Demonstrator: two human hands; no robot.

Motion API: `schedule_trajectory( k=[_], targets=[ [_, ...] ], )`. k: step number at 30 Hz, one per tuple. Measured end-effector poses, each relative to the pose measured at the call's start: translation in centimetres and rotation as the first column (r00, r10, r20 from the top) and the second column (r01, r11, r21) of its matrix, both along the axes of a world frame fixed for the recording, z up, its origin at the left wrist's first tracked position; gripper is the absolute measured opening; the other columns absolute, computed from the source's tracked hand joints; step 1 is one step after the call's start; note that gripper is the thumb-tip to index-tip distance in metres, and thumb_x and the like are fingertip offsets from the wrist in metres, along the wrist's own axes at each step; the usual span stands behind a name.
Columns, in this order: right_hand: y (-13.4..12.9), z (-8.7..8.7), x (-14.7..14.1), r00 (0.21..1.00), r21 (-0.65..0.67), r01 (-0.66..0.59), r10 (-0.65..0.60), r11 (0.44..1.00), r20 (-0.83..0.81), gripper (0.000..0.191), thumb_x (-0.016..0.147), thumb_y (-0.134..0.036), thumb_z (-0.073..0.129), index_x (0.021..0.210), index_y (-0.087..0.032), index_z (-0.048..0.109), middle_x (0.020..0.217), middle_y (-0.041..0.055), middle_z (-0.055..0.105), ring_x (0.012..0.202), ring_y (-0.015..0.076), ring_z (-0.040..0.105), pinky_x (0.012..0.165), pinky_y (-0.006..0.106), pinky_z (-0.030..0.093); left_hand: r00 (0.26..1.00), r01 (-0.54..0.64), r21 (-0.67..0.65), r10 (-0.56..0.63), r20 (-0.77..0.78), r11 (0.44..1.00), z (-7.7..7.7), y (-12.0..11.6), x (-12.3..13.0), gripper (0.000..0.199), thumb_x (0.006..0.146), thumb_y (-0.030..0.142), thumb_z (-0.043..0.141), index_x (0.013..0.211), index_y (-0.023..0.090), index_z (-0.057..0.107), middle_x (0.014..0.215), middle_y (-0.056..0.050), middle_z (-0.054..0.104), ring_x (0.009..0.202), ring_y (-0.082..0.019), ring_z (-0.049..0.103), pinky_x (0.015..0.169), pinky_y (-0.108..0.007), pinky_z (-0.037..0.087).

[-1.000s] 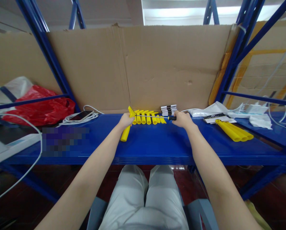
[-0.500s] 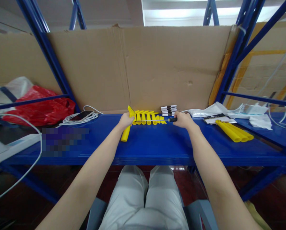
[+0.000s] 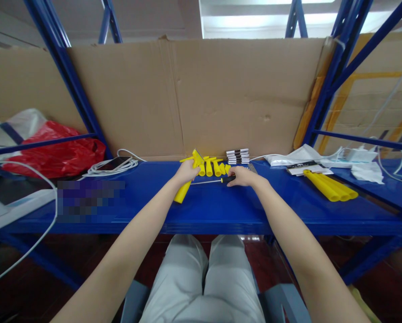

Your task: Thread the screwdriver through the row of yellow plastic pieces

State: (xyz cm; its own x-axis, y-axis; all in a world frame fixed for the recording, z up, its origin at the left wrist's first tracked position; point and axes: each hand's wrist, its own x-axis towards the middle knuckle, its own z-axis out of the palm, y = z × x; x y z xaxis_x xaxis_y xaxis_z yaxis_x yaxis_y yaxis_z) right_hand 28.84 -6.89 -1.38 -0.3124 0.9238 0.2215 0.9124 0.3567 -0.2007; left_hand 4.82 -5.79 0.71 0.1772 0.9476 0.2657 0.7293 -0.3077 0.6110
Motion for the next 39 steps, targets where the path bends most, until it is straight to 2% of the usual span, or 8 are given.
schedule_trajectory(
  k=[4,10,14,19,29,39],
  targets=[
    [0.1,-0.3,-0.8,0.998,-0.064,-0.046,0.044,0.997,-0.035,0.018,0.069,-0.031,0.079,0.080,-0.022,0.068,0.082,0.0027,0.072,0.080,0.0234,0.067,0.072,0.032,0.050,0.999,0.037,0.023,-0.036,-0.038,0.999,-0.2,-0.4,1.4,0.025,0.085,0.012,0.057,0.106,0.009,0.070,0.088,-0.010,0.075,0.083,-0.020,0.073,0.077,-0.025,0.054],
    [0.6,-0.9,-1.2,0.973,-0.087,-0.151,0.132,0.985,-0.189,0.025,0.072,-0.036,0.080,0.089,-0.021,0.071,0.088,0.0048,0.075,0.085,0.0228,0.070,0.076,0.033,0.055,0.991,0.127,0.044,-0.125,-0.042,0.991,-0.6,-0.6,2.5,0.023,0.084,0.013,0.058,0.104,0.011,0.071,0.098,-0.012,0.075,0.092,-0.023,0.072,0.084,-0.027,0.054],
    [1.1,-1.3,-1.8,0.945,0.044,-0.122,0.130,0.992,-0.300,0.024,0.080,-0.034,0.073,0.098,-0.018,0.068,0.092,0.0073,0.075,0.083,0.0205,0.069,0.078,0.033,0.055,0.987,0.138,0.057,-0.132,-0.095,0.989,-0.8,-0.6,2.9,0.020,0.085,0.014,0.059,0.101,0.012,0.071,0.101,-0.012,0.075,0.098,-0.024,0.071,0.087,-0.028,0.053],
    [1.7,-1.5,-3.0,0.927,0.162,-0.059,0.114,0.985,-0.357,0.014,0.088,-0.029,0.061,0.097,-0.019,0.064,0.095,0.0082,0.074,0.081,0.0194,0.068,0.076,0.032,0.054,0.975,0.161,0.043,-0.152,-0.163,0.986,-0.9,-0.8,3.3,0.022,0.089,0.019,0.057,0.103,0.010,0.071,0.099,-0.014,0.075,0.096,-0.026,0.073,0.085,-0.029,0.054],
    [2.1,-1.4,-3.9,0.939,0.195,0.013,0.055,0.981,-0.340,0.009,0.086,-0.022,0.054,0.085,-0.020,0.063,0.083,0.0060,0.071,0.077,0.0199,0.066,0.076,0.032,0.051,0.970,0.167,0.029,-0.159,-0.185,0.986,-0.7,-0.9,3.5,0.022,0.089,0.017,0.057,0.104,0.010,0.071,0.098,-0.014,0.076,0.096,-0.027,0.073,0.083,-0.029,0.054],
    [2.8,-2.0,-4.0,0.869,0.213,-0.039,0.138,0.976,-0.474,0.008,0.078,-0.020,0.053,0.072,-0.023,0.049,0.063,-0.0009,0.059,0.062,0.0166,0.058,0.063,0.028,0.046,0.967,0.194,0.043,-0.183,-0.179,0.980,-0.9,-0.6,3.3,0.020,0.085,0.015,0.056,0.098,0.010,0.070,0.097,-0.014,0.075,0.094,-0.027,0.073,0.082,-0.032,0.055]
  ],
)
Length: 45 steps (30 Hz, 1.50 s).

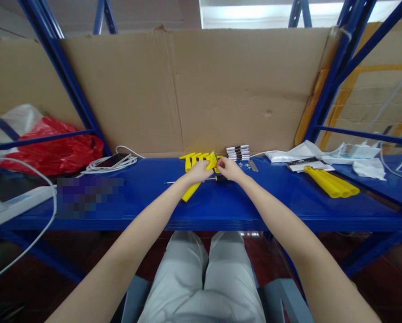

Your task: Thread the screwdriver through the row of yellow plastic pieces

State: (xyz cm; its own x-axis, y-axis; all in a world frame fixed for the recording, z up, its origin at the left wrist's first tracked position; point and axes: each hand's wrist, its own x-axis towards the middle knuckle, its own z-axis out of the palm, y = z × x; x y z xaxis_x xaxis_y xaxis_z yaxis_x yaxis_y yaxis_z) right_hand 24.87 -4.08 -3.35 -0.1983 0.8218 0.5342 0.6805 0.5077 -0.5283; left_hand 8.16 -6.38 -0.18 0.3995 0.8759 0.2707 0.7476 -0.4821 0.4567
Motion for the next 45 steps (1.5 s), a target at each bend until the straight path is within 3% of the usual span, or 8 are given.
schedule_trajectory(
  k=[14,20,23,26,30,37,45],
  targets=[
    [0.0,0.0,0.1,0.999,0.020,0.000,-0.001,1.000,0.039,0.008,0.079,-0.020,0.054,0.073,-0.023,0.050,0.066,-0.0005,0.061,0.064,0.0155,0.058,0.064,0.026,0.046,0.997,-0.012,-0.032,0.014,0.071,0.999,-0.1,0.2,-0.1,0.017,0.083,0.013,0.058,0.095,0.012,0.070,0.097,-0.015,0.074,0.097,-0.029,0.072,0.085,-0.034,0.054],
    [0.4,0.4,1.4,0.993,0.076,0.080,-0.086,0.994,0.087,0.006,0.081,-0.020,0.054,0.078,-0.020,0.058,0.073,0.0027,0.067,0.066,0.0157,0.059,0.067,0.027,0.048,0.978,-0.107,-0.093,0.121,0.169,0.990,-0.4,1.4,-1.0,0.018,0.082,0.013,0.059,0.096,0.011,0.069,0.082,-0.010,0.073,0.073,-0.021,0.071,0.073,-0.029,0.054],
    [1.0,0.8,3.9,0.961,0.105,0.259,-0.267,0.960,0.072,0.011,0.083,-0.020,0.053,0.082,-0.019,0.064,0.077,0.0051,0.070,0.071,0.0176,0.062,0.070,0.027,0.049,0.972,-0.112,-0.129,0.135,0.191,0.985,-0.7,2.0,-1.5,0.016,0.083,0.014,0.057,0.094,0.010,0.069,0.071,-0.007,0.069,0.059,-0.017,0.066,0.063,-0.026,0.051],
    [1.2,0.8,7.0,0.876,0.027,0.449,-0.446,0.893,0.182,0.013,0.083,-0.018,0.056,0.083,-0.017,0.069,0.084,0.0087,0.074,0.079,0.0196,0.067,0.074,0.026,0.049,0.962,-0.105,-0.154,0.140,0.236,0.982,-0.9,2.3,-1.5,0.015,0.083,0.015,0.057,0.093,0.011,0.068,0.064,-0.004,0.065,0.052,-0.015,0.061,0.057,-0.025,0.049],
    [0.8,0.4,9.7,0.752,-0.077,0.604,-0.535,0.793,0.385,0.013,0.081,-0.015,0.061,0.082,-0.016,0.074,0.091,0.0116,0.077,0.089,0.0224,0.071,0.078,0.024,0.049,0.950,-0.105,-0.176,0.152,0.274,0.979,-1.0,2.2,-1.4,0.012,0.084,0.015,0.058,0.091,0.012,0.067,0.059,-0.001,0.061,0.049,-0.014,0.058,0.055,-0.024,0.047],
    [0.4,0.0,9.0,0.674,-0.130,0.654,-0.496,0.745,0.548,0.026,0.088,-0.015,0.054,0.101,-0.012,0.076,0.108,0.0177,0.076,0.107,0.0284,0.070,0.087,0.030,0.052,0.935,-0.068,-0.220,0.139,0.327,0.973,-1.0,2.1,-1.4,0.007,0.085,0.013,0.057,0.084,0.013,0.064,0.052,0.002,0.054,0.047,-0.013,0.055,0.053,-0.023,0.045],
    [0.2,-0.1,8.4,0.651,-0.097,0.672,-0.523,0.734,0.550,0.031,0.088,-0.016,0.053,0.109,-0.014,0.074,0.108,0.0191,0.075,0.108,0.0297,0.070,0.089,0.036,0.054,0.869,0.030,-0.373,0.160,0.468,0.927,0.0,0.9,0.3,0.012,0.082,0.005,0.053,0.082,0.015,0.060,0.054,0.005,0.049,0.043,-0.010,0.049,0.049,-0.022,0.040]
  ],
)
